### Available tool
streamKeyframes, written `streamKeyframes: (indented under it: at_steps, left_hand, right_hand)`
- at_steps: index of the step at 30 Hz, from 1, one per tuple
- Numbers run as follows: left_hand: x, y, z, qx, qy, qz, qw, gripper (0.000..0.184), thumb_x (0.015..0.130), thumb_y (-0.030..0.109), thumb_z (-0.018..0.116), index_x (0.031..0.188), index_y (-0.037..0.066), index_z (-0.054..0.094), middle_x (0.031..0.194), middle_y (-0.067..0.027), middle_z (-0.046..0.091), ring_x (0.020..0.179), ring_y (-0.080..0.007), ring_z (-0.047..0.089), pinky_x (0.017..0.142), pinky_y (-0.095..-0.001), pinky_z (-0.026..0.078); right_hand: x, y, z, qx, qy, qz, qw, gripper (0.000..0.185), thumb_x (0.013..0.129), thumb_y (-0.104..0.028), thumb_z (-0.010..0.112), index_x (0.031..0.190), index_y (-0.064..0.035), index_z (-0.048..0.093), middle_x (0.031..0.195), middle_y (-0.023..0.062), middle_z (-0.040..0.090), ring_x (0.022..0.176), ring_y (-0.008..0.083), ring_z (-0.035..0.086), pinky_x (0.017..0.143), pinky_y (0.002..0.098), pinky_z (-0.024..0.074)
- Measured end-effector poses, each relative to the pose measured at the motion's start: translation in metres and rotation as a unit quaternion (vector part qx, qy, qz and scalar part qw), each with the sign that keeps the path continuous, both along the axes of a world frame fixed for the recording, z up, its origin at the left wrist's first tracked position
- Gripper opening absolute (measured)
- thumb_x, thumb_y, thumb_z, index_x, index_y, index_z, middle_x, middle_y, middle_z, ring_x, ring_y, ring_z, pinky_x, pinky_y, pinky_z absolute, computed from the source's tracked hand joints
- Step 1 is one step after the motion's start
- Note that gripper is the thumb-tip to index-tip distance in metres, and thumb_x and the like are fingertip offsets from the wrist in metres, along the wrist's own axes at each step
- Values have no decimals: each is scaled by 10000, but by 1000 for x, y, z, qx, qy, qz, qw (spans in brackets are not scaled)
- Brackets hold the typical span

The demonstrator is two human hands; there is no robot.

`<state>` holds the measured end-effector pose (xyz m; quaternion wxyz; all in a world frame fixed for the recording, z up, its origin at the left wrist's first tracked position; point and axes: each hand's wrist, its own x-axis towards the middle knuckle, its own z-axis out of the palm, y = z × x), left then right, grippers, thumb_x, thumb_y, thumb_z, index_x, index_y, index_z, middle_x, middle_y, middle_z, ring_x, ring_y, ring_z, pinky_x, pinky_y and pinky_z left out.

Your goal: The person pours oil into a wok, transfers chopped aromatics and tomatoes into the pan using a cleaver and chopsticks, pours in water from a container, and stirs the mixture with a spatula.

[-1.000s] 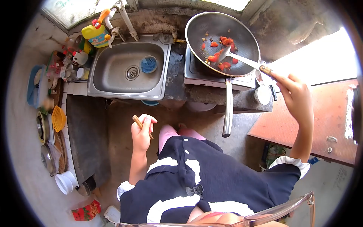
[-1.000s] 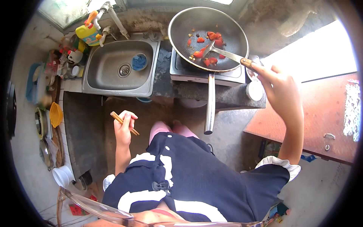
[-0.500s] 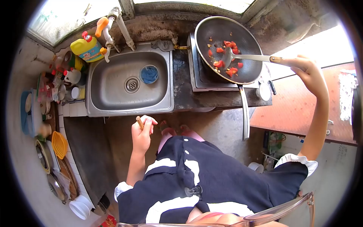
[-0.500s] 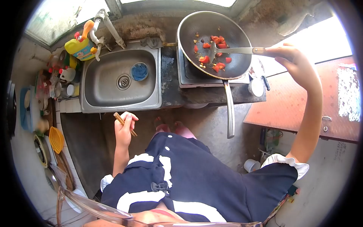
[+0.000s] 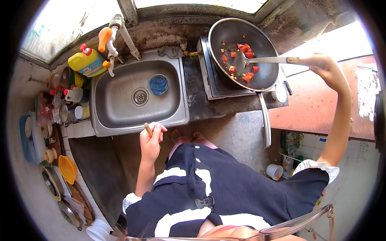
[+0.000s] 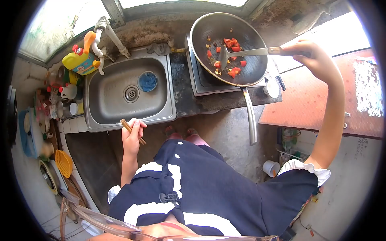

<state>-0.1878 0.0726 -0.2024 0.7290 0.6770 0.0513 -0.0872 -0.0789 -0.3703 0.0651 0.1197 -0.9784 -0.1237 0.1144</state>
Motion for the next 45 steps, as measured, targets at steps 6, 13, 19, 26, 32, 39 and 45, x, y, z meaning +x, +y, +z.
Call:
streamKeyframes:
  at_steps: [6,13,19,26,32,39,45]
  left_hand:
    - [7,-1,-2,7,-5,-4,1000,285,959,136,451,760,-13,590,570,22,443,520,-39,382,485,-209,284]
    - [10,-5,-2,12,-6,-4,1000,287,968,153,441,776,-2,587,569,32,431,515,-28,364,477,-194,259]
    - [12,-13,-3,4,-1,-7,1000,283,968,156,440,782,1,586,570,34,427,521,-28,362,482,-193,259]
    - [11,-28,0,-6,12,-8,1000,270,949,113,462,754,-19,592,576,18,455,528,-38,387,494,-214,297]
    - [7,-38,0,0,13,-15,1000,270,950,114,464,759,-25,594,583,13,461,527,-40,391,498,-216,306]
    - [-3,-51,-2,10,-18,-39,999,281,963,147,444,778,-5,590,568,32,438,510,-30,368,475,-196,271]
    - [-16,-58,0,7,-6,-42,999,283,961,150,445,779,-8,594,563,31,442,508,-29,369,473,-195,269]
  right_hand:
    - [15,-20,-6,72,32,-48,996,271,781,-46,623,1044,-15,680,993,88,661,940,192,604,865,322,463]
    - [26,-42,-7,59,44,-43,996,299,774,-171,644,1035,-31,690,963,84,663,898,183,594,810,306,474]
    - [28,-50,-14,73,72,-56,993,286,768,-107,622,1034,-22,686,948,81,660,866,166,593,770,294,483]
    - [5,-33,-20,41,48,-51,997,302,789,-90,631,1078,-9,668,1014,116,679,897,188,615,828,319,479]
    - [-57,36,-22,-166,-41,9,985,420,744,-105,679,1155,-188,655,752,129,651,605,284,589,602,360,461]
    - [-77,21,-45,-213,-139,43,966,523,758,-126,667,1247,-292,585,639,90,584,561,261,563,546,368,443]
    - [-97,12,-68,-285,-208,21,935,442,804,-165,645,1230,-272,594,579,74,514,512,251,540,500,368,430]
